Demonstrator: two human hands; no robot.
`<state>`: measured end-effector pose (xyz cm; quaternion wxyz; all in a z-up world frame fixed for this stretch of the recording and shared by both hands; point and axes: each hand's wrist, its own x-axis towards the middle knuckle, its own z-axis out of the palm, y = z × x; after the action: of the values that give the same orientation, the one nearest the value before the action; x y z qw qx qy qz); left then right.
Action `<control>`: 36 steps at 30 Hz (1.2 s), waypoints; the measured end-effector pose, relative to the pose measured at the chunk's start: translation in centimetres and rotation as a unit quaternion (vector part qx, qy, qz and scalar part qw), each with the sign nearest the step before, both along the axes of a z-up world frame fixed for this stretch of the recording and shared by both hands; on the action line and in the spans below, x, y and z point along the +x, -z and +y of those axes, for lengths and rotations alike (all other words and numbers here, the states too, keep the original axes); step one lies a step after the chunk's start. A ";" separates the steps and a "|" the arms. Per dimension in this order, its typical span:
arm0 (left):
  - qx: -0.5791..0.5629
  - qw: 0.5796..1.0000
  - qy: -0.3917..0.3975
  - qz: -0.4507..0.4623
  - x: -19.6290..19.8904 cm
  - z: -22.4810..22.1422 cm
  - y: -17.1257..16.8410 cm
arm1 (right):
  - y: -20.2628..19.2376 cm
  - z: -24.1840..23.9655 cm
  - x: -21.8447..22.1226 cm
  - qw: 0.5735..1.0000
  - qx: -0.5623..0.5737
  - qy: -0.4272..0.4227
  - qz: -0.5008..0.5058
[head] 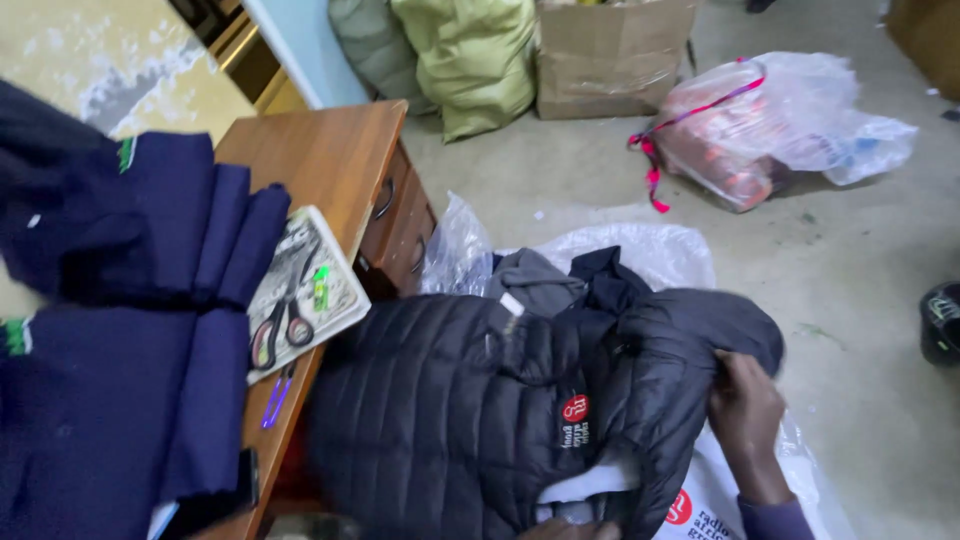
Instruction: Unpacking a garment from a plastic bag and using a small tool to clean or inspect a logo on a jacket.
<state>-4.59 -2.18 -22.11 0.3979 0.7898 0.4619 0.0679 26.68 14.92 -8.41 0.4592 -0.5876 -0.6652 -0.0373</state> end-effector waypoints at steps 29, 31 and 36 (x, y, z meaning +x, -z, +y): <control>-0.127 0.964 0.231 0.032 5.3 5.0 -9.6 | 9.4 -3.1 -15.3 0.410 -0.488 -0.124 0.760; -0.132 0.968 0.211 0.035 6.9 5.2 -8.2 | 8.9 -0.5 -15.5 0.420 -0.484 -0.127 0.758; -0.134 0.974 0.182 0.018 5.2 5.4 -10.3 | 13.0 2.7 -16.0 0.471 -0.445 -0.169 0.743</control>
<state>0.59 3.24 -11.85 0.4974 0.8013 0.3221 -0.0820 10.64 17.61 -21.44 0.4555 -0.3966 -0.0876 0.7922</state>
